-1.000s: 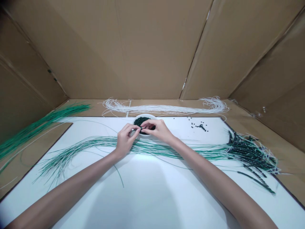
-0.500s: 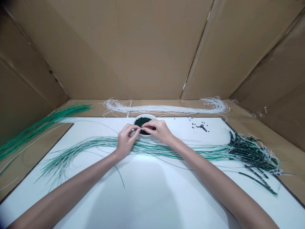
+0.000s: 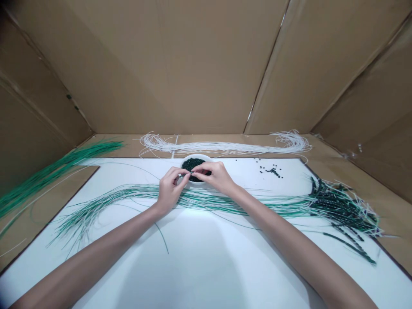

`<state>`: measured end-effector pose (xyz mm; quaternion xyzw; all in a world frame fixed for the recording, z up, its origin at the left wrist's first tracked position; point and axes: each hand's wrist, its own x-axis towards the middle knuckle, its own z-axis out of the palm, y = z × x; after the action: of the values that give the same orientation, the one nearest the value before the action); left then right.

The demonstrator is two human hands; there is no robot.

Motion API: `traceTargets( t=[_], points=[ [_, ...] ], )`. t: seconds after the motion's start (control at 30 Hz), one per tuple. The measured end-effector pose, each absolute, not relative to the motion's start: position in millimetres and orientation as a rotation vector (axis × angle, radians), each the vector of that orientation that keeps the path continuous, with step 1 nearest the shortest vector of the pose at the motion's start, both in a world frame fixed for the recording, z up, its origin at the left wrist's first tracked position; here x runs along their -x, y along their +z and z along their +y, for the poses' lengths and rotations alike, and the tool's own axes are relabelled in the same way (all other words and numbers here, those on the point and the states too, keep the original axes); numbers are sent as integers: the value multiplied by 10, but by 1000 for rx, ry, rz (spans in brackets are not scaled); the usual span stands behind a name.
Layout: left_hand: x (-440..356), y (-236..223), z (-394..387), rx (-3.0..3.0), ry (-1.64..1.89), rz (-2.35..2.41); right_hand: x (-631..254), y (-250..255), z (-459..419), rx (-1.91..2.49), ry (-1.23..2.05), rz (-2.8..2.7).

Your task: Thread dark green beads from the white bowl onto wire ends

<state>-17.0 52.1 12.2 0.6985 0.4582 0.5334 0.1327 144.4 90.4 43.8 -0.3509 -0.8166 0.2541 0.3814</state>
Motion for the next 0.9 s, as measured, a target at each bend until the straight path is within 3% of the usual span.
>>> traceTargets(
  t=[0.9],
  points=[
    [177, 93, 541, -2031, 1546, 1336, -1441, 496, 905, 931, 706, -2142]
  ],
)
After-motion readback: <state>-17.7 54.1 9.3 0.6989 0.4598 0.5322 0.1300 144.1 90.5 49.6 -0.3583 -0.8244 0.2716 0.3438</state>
